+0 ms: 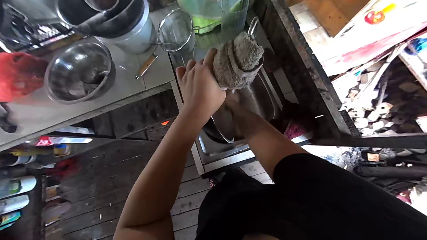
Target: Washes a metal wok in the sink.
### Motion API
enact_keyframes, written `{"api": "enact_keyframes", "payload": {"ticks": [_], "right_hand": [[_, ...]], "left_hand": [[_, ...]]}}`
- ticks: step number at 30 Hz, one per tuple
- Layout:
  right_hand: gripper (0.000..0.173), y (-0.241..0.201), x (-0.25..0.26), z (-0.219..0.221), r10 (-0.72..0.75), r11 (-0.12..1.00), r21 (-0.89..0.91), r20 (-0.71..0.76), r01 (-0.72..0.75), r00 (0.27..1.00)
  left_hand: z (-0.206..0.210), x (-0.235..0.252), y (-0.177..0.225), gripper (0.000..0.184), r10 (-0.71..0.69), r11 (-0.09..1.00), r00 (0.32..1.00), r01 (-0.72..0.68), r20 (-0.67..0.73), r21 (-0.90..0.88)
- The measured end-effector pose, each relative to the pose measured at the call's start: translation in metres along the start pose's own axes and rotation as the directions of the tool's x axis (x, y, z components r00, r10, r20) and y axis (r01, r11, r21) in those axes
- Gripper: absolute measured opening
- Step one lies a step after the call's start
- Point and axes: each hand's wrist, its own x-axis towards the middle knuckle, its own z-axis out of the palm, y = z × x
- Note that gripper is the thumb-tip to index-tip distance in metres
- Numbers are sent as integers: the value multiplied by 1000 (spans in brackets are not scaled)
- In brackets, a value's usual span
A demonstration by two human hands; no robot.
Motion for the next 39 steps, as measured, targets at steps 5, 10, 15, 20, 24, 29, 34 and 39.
{"api": "enact_keyframes", "payload": {"ticks": [5,10,15,20,24,29,34,39], "right_hand": [[43,-18,-15,-85,-277,952,194,213,237,937],[36,-50,-129,-110,-641,711,514,193,481,743],[45,-35,-80,-21,-467,864,391,385,318,796],[44,6,8,2,-300,937,-51,393,347,869],[40,54,29,-63,-237,962,-83,207,259,949],[36,40,3,-177,-333,916,-204,97,346,938],[40,63,6,-209,-225,907,-356,40,225,973],[33,53,-9,-193,-329,942,-47,85,334,940]], "left_hand": [[-1,-1,-7,65,7,1000,1000,-8,-13,-28],[3,-5,-16,69,17,998,998,-21,-52,-63],[8,-10,-29,60,2,993,994,-15,-112,-113],[7,-14,-34,65,-19,989,992,0,-123,-149],[17,-21,-45,66,-60,975,987,26,-150,-221],[27,-21,-63,79,-79,893,986,5,-146,-451],[49,-18,-71,76,-268,569,958,70,-104,-820],[79,-13,-91,68,-331,422,943,130,-20,-897]]}}
